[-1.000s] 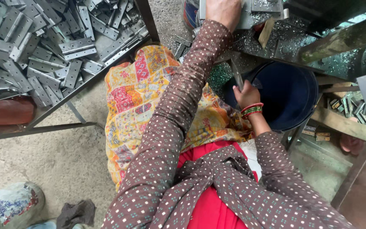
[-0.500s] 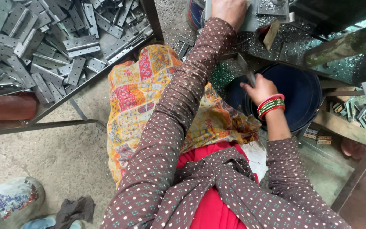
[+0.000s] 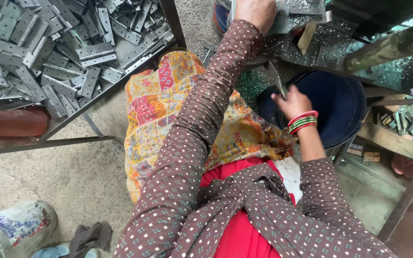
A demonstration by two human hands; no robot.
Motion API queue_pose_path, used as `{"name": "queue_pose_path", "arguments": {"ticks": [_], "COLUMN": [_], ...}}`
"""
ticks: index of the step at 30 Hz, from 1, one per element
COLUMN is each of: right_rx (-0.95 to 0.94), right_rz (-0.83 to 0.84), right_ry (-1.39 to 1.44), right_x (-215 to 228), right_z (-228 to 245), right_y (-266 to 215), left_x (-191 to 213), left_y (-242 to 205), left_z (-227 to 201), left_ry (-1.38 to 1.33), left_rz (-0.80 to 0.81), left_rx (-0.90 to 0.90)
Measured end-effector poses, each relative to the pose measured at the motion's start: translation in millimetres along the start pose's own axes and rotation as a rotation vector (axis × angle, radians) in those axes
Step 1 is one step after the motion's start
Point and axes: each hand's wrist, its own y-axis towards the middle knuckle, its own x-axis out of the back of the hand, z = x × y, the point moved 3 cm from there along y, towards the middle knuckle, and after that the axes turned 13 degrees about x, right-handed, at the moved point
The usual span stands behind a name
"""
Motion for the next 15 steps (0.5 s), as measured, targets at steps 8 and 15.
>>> {"name": "queue_pose_path", "arguments": {"ticks": [8,15], "right_rx": [0.037,0.071], "right_rz": [0.001,-0.062], "right_ry": [-0.051,-0.051], "right_x": [37,34], "right_z": [36,34], "right_y": [-3,-6], "left_x": [109,132], "left_y": [-106,-96], "left_z": [-29,-31], "left_ry": [0.057,-0.172], "left_rz": [-0.132,-0.214], "left_rx": [-0.173,-0.364]}}
